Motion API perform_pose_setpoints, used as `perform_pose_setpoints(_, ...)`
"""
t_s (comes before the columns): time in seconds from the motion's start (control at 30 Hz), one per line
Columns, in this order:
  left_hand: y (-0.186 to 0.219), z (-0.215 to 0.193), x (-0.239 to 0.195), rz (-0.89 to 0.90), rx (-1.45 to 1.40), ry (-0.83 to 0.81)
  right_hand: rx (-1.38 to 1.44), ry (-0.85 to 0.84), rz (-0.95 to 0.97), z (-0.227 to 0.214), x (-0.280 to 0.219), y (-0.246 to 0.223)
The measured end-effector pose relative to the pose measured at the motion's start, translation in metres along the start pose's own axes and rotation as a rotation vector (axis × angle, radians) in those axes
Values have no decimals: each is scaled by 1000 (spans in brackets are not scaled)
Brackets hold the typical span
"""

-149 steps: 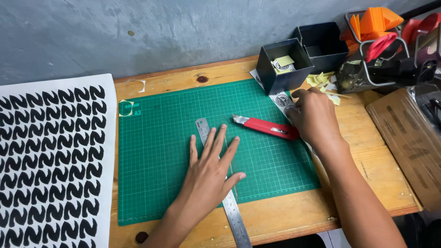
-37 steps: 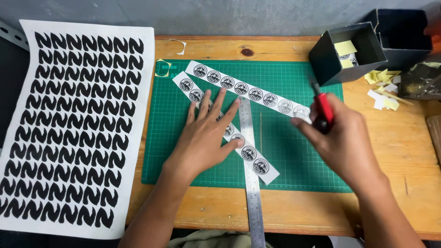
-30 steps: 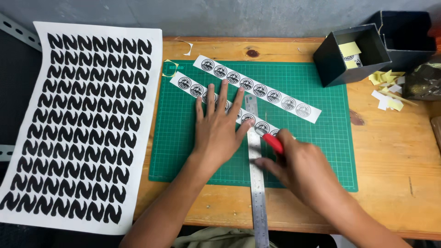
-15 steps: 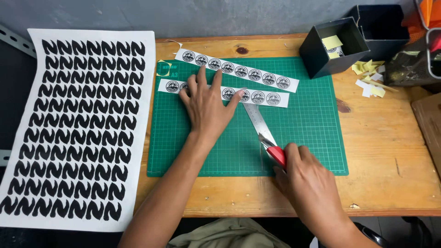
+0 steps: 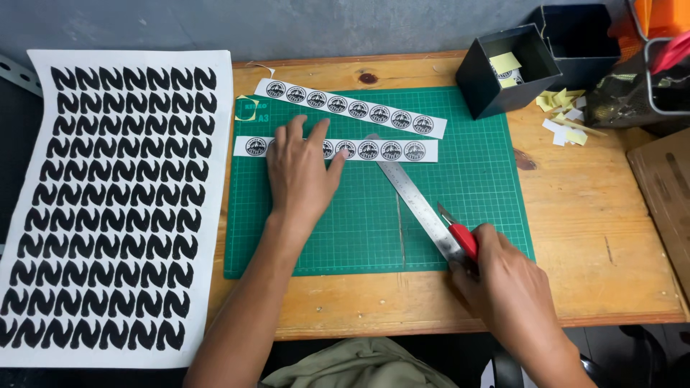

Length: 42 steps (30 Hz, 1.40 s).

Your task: The person uses a red utility knife and a metal ruler to cut circular stickers from a long strip on a green cutting mat. They align the ruler between each sticker and slice through the paper to separate them, placing the cut stickers into a black box.

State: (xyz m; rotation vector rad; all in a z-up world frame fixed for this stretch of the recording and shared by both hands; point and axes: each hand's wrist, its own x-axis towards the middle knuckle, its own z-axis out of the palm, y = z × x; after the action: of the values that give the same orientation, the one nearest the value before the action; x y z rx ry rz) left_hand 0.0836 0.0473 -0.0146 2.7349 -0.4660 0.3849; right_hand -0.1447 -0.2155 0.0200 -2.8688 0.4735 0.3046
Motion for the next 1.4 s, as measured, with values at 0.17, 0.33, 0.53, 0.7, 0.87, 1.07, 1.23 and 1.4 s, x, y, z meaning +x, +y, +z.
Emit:
perform_pose_setpoints(0.17,1,6,0,-13,11,56,220,-175,61,-18,7,1)
perform_pose_setpoints(0.33,3,8,2,-25,12,130,611,-173,-166,-20,-6,49)
perform_pose_setpoints(0.53,26,3,-3,19,-132,13,1091,-279,-21,-43,-9,48)
perform_pose_setpoints(0.7,52,9,-19,109,-220,-56,840,0,-271,-17,59,-12)
perform_pose_setpoints(0.87,53,-6,-26,164,-229,-96,711,-85,-273,-34,98,-47)
perform_pose_setpoints(1.07,66,-7,-32,283,-236,-74,285,90,-272,-41,134,-23)
perform_pose_setpoints(1.23,73,-7,-34,311,-202,-88,215,161,-239,-36,147,6)
perform_pose_setpoints(1.4,82,-20,-32,278,-244,-164,219,106,-175,-42,149,6)
